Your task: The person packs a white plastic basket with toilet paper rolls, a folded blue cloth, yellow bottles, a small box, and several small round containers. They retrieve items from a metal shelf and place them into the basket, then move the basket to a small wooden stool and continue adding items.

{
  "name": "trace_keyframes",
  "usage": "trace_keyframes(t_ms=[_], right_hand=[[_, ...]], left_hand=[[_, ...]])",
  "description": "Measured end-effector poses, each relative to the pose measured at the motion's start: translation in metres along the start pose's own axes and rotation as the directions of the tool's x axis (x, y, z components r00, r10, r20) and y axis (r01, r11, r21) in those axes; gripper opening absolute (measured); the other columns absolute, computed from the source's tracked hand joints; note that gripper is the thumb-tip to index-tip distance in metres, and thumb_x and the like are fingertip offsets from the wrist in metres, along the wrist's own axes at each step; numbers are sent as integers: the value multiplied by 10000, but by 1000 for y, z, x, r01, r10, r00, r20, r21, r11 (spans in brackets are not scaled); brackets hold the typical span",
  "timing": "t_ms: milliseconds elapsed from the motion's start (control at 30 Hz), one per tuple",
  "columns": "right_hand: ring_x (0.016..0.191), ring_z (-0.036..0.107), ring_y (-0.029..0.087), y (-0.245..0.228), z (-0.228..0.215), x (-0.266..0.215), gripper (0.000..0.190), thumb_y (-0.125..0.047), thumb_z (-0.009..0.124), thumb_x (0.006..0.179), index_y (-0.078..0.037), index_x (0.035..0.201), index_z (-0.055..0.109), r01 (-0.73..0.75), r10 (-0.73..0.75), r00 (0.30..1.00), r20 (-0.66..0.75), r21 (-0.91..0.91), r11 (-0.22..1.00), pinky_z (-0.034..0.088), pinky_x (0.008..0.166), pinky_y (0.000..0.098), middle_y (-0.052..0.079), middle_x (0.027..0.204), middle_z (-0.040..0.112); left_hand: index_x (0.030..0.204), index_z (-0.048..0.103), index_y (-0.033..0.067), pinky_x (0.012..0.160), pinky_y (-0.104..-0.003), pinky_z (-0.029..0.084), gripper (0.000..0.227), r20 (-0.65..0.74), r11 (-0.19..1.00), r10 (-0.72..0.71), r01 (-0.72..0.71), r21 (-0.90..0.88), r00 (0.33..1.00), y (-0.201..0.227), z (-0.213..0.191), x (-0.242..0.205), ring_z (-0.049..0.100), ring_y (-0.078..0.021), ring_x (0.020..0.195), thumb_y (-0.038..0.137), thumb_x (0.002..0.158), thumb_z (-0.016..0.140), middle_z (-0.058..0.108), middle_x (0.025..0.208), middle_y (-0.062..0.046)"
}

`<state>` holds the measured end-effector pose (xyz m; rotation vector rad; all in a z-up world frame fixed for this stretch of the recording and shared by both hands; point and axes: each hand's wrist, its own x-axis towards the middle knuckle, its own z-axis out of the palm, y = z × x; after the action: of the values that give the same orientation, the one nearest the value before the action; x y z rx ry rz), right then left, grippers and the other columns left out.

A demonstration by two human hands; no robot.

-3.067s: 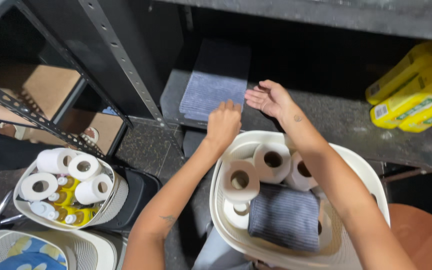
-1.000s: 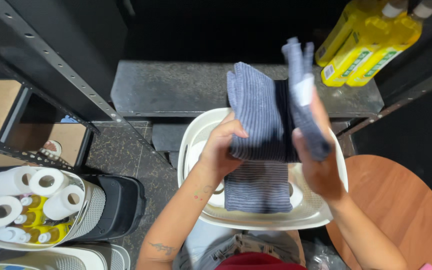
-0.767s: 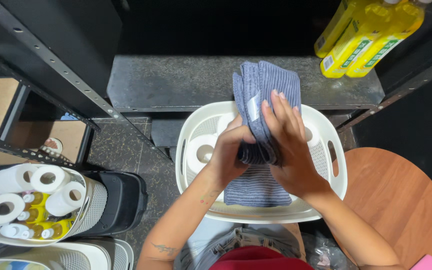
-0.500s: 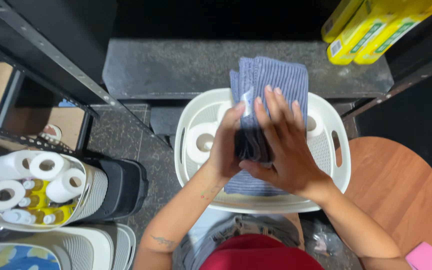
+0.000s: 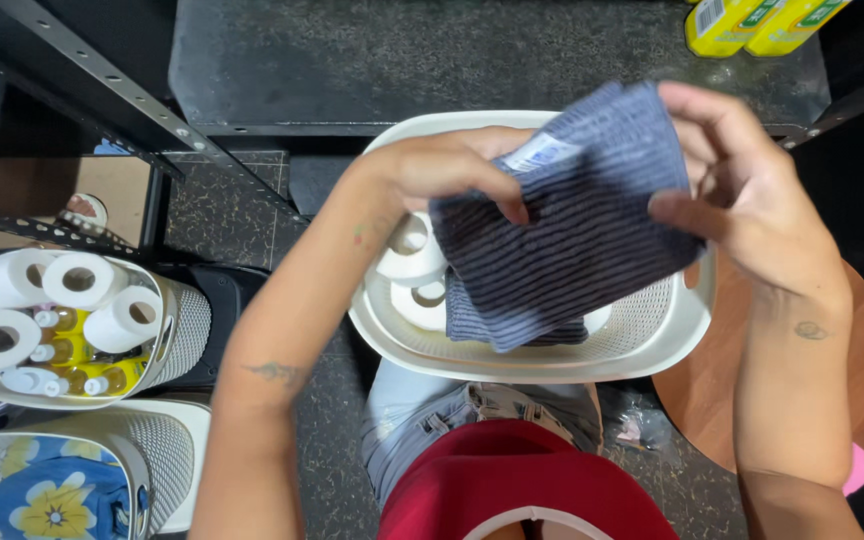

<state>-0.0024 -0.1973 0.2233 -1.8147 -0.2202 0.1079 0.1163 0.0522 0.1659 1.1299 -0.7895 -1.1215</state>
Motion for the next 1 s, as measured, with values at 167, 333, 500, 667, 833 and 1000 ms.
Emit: trace_keyframes(t_ms=[167, 333, 500, 667, 833, 1000], right_hand=[[1078, 729, 279, 44, 4, -17, 647, 75, 708, 803, -42, 1395, 475, -352, 355, 934, 27, -85, 932, 672, 799, 365, 153, 1154, 688], [1168, 676, 444, 65, 28, -18, 573, -57, 740, 852, 86, 1351, 499, -487, 497, 865, 65, -125, 864, 570, 939, 585, 341, 1240, 661], [1132, 694, 481, 70, 39, -16, 713, -356, 697, 935, 90, 1424, 433, -521, 644, 763, 65, -529, 670, 546, 955, 581, 323, 1254, 674], [891, 784, 420, 88, 39, -26, 692, -359, 670, 964, 69, 1445, 418, -419, 623, 781, -29, -764, 490, 613, 788, 535, 286, 1061, 737], [821, 784, 346, 90, 31, -42, 559, -398, 681, 945, -36, 1355, 568, -226, 405, 912, -66, -905, 361, 645, 684, 472, 148, 942, 753], [753, 761, 332, 45, 55, -35, 512, 91, 629, 739, 24, 1246, 617, 217, 178, 887, 426, -725, 654, 628, 519, 365, 209, 1111, 648]], left_hand=[[1390, 531, 131, 991, -286, 472, 576, 147, 877, -166, 78, 473, 975, -4, -11, 18, 601, -191, 1220, 101, 830, 666, 637, 1361, -42], [1333, 597, 0, 979, -599, 512, 580, -116, 620, -298, 284, 731, 948, -43, -5, 14, 646, -514, 1148, 284, 846, 731, 692, 1212, -301], [1233, 672, 182, 865, -464, 605, 427, -491, 237, -328, 574, 784, 807, -110, 6, 24, 724, -343, 1057, 477, 929, 625, 721, 1107, -121], [951, 635, 110, 562, -374, 576, 225, -505, -90, 150, 521, 849, 850, -174, 31, 27, 702, -251, 676, 163, 762, 746, 658, 788, -30], [907, 696, 91, 509, -273, 490, 468, -274, -320, 545, 498, 806, 793, -94, 83, -10, 603, -171, 610, 77, 517, 956, 564, 724, -6], [1250, 558, -94, 580, -519, 622, 835, -358, 73, -182, 376, 924, 916, -90, 89, -13, 739, -387, 784, 81, 558, 992, 595, 1214, -321]])
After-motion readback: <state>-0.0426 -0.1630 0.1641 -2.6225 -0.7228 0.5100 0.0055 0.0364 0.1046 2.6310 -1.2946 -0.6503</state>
